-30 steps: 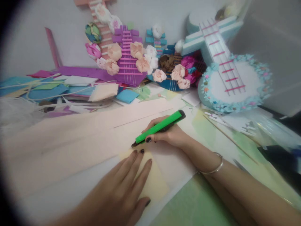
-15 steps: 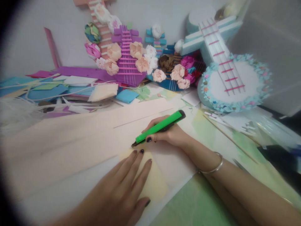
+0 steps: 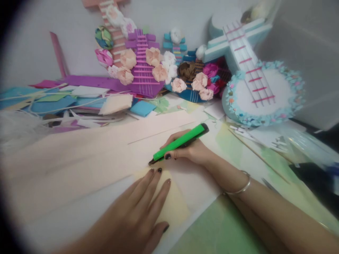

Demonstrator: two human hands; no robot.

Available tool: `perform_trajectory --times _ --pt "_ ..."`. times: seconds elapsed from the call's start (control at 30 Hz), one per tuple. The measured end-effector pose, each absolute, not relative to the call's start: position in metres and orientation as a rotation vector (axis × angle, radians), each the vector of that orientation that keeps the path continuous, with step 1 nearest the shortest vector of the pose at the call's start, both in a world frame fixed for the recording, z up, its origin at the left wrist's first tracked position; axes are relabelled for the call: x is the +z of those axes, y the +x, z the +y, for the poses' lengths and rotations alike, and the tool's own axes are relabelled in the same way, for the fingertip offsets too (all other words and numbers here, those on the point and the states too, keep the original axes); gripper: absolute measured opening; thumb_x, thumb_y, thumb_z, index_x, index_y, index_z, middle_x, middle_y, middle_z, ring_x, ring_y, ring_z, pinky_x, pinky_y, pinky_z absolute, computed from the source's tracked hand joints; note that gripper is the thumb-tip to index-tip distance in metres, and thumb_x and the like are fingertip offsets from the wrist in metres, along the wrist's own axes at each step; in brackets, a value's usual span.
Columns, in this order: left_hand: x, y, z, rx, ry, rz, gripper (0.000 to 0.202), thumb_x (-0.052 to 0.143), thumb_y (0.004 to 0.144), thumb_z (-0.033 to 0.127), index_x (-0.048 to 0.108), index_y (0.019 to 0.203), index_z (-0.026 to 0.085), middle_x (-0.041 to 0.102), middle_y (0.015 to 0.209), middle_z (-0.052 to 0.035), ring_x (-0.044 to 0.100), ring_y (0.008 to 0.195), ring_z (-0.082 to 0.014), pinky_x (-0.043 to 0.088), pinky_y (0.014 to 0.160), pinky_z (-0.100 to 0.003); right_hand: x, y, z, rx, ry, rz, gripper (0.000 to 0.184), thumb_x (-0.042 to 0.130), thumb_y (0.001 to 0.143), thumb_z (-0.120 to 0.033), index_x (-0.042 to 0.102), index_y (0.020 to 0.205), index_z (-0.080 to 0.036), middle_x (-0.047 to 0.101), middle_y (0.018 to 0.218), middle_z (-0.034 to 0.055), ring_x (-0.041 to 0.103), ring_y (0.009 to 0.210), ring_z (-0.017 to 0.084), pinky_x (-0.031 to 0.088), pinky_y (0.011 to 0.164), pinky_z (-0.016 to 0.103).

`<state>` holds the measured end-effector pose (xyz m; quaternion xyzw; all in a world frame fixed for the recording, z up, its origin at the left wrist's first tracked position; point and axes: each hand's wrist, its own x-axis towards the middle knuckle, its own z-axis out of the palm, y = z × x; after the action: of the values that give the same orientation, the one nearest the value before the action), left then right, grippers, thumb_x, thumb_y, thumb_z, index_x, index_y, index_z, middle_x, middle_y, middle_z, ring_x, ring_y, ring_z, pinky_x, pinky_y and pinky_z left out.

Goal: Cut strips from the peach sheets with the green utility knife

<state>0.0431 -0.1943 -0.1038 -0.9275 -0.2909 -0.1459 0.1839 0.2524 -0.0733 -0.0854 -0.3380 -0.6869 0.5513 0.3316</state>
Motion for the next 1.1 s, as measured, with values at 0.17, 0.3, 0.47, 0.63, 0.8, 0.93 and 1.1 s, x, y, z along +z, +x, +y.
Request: perform_trajectory --times 0.17,0.3,0.47,0.63,0.8,0.93,1.1 --pt "-0.104 0.043 -0.194 -0.410 -2.627 -0.818 0.055 0.036 0.097 0.038 0.057 0.127 -0.003 0.060 0.124 -0.0290 0.062 0.113 -0.0399 0.050 0.091 -0.045 -0.093 0.255 -0.071 1.479 -0.845 -1.727 0.024 0.084 0.067 -0.030 0.076 0.085 -0.015 0.074 0.073 0.0057 0.068 0.068 0.018 0.053 0.061 0.026" --pt "-0.105 0.043 -0.195 -0.418 -2.626 -0.826 0.056 0.037 0.097 0.039 0.056 0.128 -0.003 0.060 0.124 -0.0299 0.062 0.113 -0.0405 0.049 0.091 -0.045 -0.094 0.255 -0.070 1.474 -0.836 -1.723 0.024 0.084 0.067 -0.030 0.076 0.084 -0.015 0.073 0.072 0.0056 0.068 0.067 0.018 0.053 0.061 0.026" --pt "-0.104 0.043 -0.195 -0.394 -2.623 -0.835 0.056 0.037 0.096 0.040 0.056 0.129 -0.002 0.061 0.124 -0.0287 0.062 0.113 -0.0394 0.050 0.091 -0.044 -0.090 0.255 -0.071 1.452 -0.867 -1.781 0.023 0.083 0.068 -0.029 0.076 0.085 -0.015 0.074 0.073 0.0054 0.068 0.069 0.018 0.053 0.061 0.026" --pt "-0.104 0.043 -0.195 -0.394 -2.627 -0.823 0.056 0.038 0.096 0.040 0.057 0.128 -0.002 0.060 0.124 -0.0282 0.062 0.113 -0.0390 0.051 0.091 -0.044 -0.096 0.258 -0.070 1.472 -0.836 -1.736 0.022 0.083 0.068 -0.028 0.076 0.086 -0.016 0.074 0.075 0.0053 0.068 0.069 0.018 0.052 0.061 0.027" --pt "-0.104 0.042 -0.194 -0.389 -2.638 -0.829 0.055 0.037 0.097 0.039 0.057 0.128 -0.001 0.060 0.125 -0.0288 0.062 0.113 -0.0398 0.051 0.090 -0.044 -0.096 0.258 -0.069 1.469 -0.842 -1.730 0.022 0.084 0.067 -0.028 0.077 0.085 -0.016 0.074 0.073 0.0049 0.067 0.066 0.018 0.051 0.059 0.026" --pt "-0.103 0.042 -0.195 -0.386 -2.647 -0.835 0.055 0.037 0.097 0.039 0.057 0.128 -0.002 0.059 0.125 -0.0296 0.061 0.114 -0.0405 0.051 0.090 -0.045 -0.091 0.257 -0.070 1.461 -0.862 -1.750 0.022 0.084 0.066 -0.028 0.077 0.083 -0.016 0.074 0.073 0.0052 0.066 0.064 0.017 0.049 0.055 0.024" --pt "-0.103 0.043 -0.195 -0.394 -2.638 -0.826 0.055 0.037 0.097 0.039 0.056 0.129 -0.002 0.059 0.125 -0.0290 0.062 0.113 -0.0395 0.050 0.091 -0.044 -0.094 0.258 -0.069 1.454 -0.862 -1.740 0.024 0.084 0.067 -0.028 0.076 0.084 -0.015 0.074 0.072 0.0052 0.065 0.063 0.017 0.047 0.052 0.023"
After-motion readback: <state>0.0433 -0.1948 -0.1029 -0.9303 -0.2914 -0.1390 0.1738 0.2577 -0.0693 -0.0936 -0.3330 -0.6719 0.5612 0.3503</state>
